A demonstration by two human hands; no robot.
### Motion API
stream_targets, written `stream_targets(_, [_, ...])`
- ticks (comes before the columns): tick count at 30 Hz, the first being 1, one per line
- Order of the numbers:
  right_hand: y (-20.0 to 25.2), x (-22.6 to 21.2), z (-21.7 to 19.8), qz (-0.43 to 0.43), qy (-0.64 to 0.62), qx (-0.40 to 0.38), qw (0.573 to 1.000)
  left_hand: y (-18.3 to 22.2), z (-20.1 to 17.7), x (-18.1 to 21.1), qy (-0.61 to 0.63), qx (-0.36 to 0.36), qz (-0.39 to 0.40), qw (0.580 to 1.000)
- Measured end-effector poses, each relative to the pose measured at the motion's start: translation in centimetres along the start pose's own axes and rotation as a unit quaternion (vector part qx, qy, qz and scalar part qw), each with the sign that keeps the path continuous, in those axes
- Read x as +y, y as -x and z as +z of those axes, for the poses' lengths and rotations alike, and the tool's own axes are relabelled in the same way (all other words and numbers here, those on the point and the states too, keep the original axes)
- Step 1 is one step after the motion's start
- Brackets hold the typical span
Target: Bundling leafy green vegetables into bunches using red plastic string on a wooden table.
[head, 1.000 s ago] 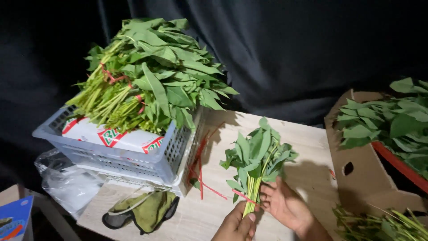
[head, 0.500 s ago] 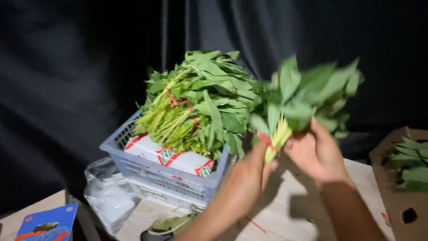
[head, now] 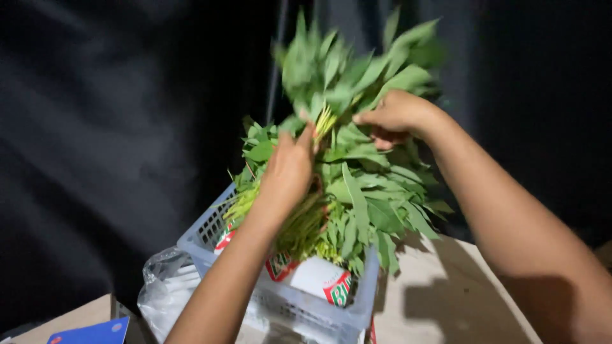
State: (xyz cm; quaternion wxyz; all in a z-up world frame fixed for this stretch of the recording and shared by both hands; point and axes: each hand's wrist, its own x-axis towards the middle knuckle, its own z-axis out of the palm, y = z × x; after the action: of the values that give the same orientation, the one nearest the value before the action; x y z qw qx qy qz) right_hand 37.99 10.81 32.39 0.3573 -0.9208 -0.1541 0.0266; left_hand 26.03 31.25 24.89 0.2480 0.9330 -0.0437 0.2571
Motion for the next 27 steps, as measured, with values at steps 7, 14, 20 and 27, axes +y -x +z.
stream_targets(7, [-11.0, 0.1, 2.0, -0.346, 0.183, 0.401, 0.829, 0.4, 3.1, -4.6, -0.038, -0.061, -0.022, 0.997])
stream_targets(14, [-12.2, -0.3, 8.7, -0.159, 0.190, 0.031, 0.968, 0.6, 4.2, -5.9, -0.042, -0.044, -0.001, 0.998])
stream_targets(20, [-12.3, 1.7, 11.5, -0.061, 0.026, -0.122, 0.990, 0.5, 5.1, -6.3, -0.062, -0.019, 0.008, 0.998])
stream_targets(27, [-10.8, 3.2, 13.0, 0.033, -0.070, -0.141, 0.987, 0.1, 6.5, -7.1, -0.095, -0.006, 0.038, 0.995])
